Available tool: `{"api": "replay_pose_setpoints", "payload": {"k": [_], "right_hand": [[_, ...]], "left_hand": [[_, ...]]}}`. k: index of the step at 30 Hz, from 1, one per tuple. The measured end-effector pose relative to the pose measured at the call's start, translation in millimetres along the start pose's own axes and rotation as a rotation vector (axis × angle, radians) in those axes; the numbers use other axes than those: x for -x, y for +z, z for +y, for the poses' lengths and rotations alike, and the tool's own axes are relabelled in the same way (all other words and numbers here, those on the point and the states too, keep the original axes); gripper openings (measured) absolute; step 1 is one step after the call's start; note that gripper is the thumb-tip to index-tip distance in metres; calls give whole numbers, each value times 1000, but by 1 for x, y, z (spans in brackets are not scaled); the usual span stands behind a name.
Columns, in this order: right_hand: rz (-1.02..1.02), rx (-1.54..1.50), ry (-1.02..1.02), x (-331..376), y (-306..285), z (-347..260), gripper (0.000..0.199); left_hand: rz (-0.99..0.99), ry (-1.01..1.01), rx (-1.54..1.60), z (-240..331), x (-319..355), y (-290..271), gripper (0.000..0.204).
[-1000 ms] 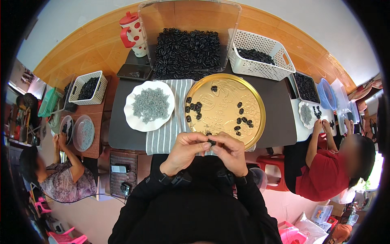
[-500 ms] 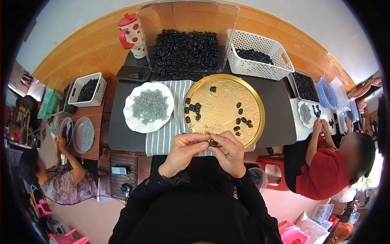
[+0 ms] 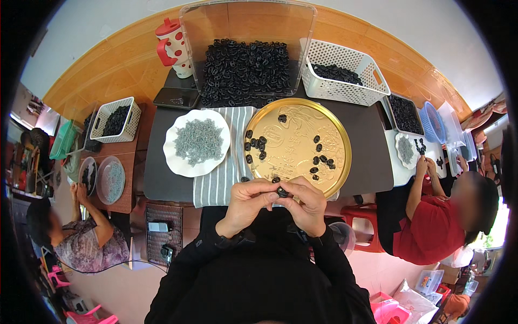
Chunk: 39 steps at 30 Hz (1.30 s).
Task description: The person assembles components by hand by picking up a black plastic piece and a small grey pin, joining them together, and placing the finished assembly onto a gold tray.
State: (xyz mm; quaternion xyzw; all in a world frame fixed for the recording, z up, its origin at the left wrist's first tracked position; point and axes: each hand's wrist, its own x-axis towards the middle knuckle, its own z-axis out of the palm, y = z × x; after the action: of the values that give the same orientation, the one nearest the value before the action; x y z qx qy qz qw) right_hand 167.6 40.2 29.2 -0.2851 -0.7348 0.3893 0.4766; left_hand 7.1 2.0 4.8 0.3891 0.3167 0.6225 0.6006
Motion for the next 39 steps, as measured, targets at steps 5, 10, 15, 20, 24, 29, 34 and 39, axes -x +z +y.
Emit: {"api": "replay_pose_setpoints", "payload": {"k": [5, 10, 15, 20, 24, 29, 34, 39], "right_hand": [[-13, 12, -60, 1, -1, 1, 36], [-3, 18, -93, 5, 2, 4, 36], [18, 30, -158, 4, 3, 3, 34], [-43, 123, -197, 7, 2, 6, 31], [-9, 113, -146, 4, 2, -1, 30], [-344, -123, 460, -29, -43, 9, 20], [-149, 720, -213, -143, -122, 25, 19], [139, -57, 443, -183, -122, 39, 36]], "left_hand": [[18, 49, -36, -5, 3, 3, 18], [28, 71, -24, -8, 6, 3, 16], [12, 93, 5, -9, 7, 5, 13], [25, 89, 31, -12, 10, 4, 12], [11, 32, 75, -4, 11, 6, 15], [64, -85, -140, 10, 12, -1, 20], [124, -32, -189, 15, 14, -11, 21], [166, -29, -220, 21, 20, -21, 21]]}}
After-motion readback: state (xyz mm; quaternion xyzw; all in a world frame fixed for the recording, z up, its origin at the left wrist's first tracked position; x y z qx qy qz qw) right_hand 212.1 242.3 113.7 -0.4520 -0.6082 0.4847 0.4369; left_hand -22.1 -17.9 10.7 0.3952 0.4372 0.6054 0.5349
